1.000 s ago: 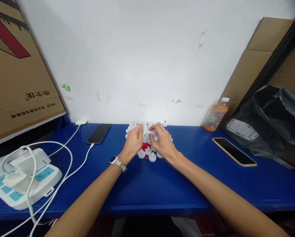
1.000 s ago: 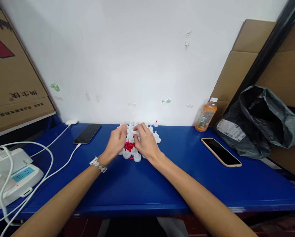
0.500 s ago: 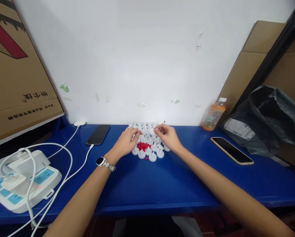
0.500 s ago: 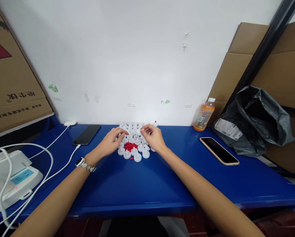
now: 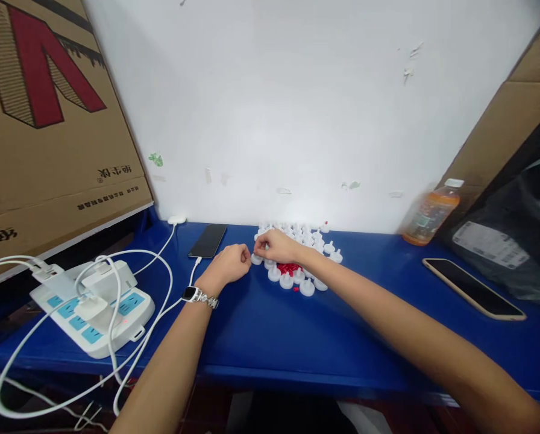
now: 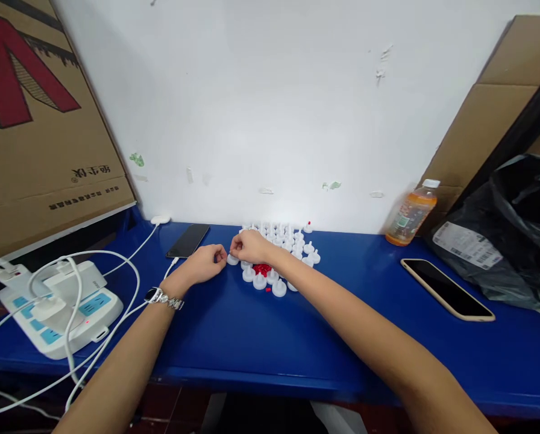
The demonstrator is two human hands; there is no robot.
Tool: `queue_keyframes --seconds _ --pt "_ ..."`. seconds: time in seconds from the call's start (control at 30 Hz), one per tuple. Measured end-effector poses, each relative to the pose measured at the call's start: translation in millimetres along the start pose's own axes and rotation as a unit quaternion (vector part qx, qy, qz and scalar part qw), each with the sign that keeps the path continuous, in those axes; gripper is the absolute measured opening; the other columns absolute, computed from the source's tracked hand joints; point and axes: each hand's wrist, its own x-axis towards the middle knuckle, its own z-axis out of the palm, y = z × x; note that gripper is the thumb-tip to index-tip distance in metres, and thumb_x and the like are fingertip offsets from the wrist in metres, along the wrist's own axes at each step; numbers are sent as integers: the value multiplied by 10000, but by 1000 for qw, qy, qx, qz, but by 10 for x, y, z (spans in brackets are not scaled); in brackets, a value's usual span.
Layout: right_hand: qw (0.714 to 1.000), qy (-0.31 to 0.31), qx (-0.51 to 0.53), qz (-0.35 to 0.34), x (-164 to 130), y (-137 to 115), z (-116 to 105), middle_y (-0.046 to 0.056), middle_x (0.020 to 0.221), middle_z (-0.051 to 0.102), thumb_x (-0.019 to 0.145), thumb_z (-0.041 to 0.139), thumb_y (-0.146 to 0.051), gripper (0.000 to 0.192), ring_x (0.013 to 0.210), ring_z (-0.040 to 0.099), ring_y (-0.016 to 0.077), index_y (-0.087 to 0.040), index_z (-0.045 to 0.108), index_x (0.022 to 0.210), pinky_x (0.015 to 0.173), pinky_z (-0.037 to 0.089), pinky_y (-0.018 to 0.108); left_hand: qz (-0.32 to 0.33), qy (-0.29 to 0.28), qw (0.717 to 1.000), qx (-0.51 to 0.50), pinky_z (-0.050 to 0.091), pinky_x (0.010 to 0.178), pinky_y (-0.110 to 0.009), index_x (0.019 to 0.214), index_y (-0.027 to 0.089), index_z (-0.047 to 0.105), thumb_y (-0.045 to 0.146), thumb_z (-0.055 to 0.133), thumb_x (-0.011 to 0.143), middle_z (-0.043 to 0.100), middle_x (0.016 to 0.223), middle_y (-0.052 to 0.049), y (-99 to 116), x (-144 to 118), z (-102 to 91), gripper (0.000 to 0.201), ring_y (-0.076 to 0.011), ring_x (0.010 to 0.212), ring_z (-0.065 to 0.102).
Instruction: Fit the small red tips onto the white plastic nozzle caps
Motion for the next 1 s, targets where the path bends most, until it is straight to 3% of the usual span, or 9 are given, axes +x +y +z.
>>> queue_keyframes --seconds 0.13,0.27,0.37,0.47,0.57,0.73,0.87,0.97,1.0 --pt "995 13 -98 -23 -33 -33 18 2 689 631 760 667 -207 65 757 560 170 -194 731 755 795 371 307 20 -1 1000 3 436 653 -277 834 226 629 225 566 778 681 831 -29 21 -5 44 84 -186 737 629" --pt "989 139 -59 -6 -200 49 -86 10 768 610 809 663 -333 164 809 549 180 -215 730 902 786 378 298 39 17 999 25 444 688 -289 831 220 611 238 548 808 667 862 -40 120 -35 -15 69 -197 786 628" --pt "958 272 -37 84 -438 369 -276 5 736 598 842 588 -315 162 768 565 169 -194 693 863 736 390 279 68 67 994 54 442 747 -319 835 220 602 277 502 865 652 879 -48 302 -16 -72 119 -216 853 616" --pt "907 351 -26 231 -666 872 -495 -7 721 600 820 566 -290 166 669 566 157 -194 654 922 660 398 268 118 67 990 43 433 738 -327 867 220 606 312 481 896 656 925 -51 588 114 -45 157 -223 887 605" --pt "871 348 -32 346 -765 1357 -662 24 796 659 781 601 -278 247 720 606 172 -185 627 1009 664 426 267 165 28 985 27 432 713 -332 861 215 616 321 492 895 655 904 -56 894 344 78 167 -232 878 605" --pt "868 313 -36 383 -643 1784 -742 34 762 686 710 690 -262 196 684 618 163 -181 657 886 664 464 265 204 23 979 -7 441 742 -364 858 199 618 339 477 915 651 906 -73 1160 619 268 207 -239 853 602" --pt "875 309 -38 370 -568 1788 -730 39 806 699 764 651 -257 88 747 635 162 -197 678 823 728 475 277 199 52 978 -42 441 757 -361 846 202 609 357 461 940 646 899 -63 1099 566 270 233 -231 870 596" --pt "882 339 -63 321 -656 1572 -738 87 991 693 816 608 -291 150 888 638 194 -194 690 896 824 469 322 191 73 976 -69 440 750 -340 881 205 599 361 454 959 641 925 -50 1006 460 216 227 -212 879 593" --pt "888 359 -83 275 -711 1448 -738 103 1048 680 827 597 -297 169 925 634 209 -189 689 919 844 465 338 192 79 975 -79 439 751 -335 908 206 595 366 445 969 639 942 -46 983 424 198 227 -204 880 591"
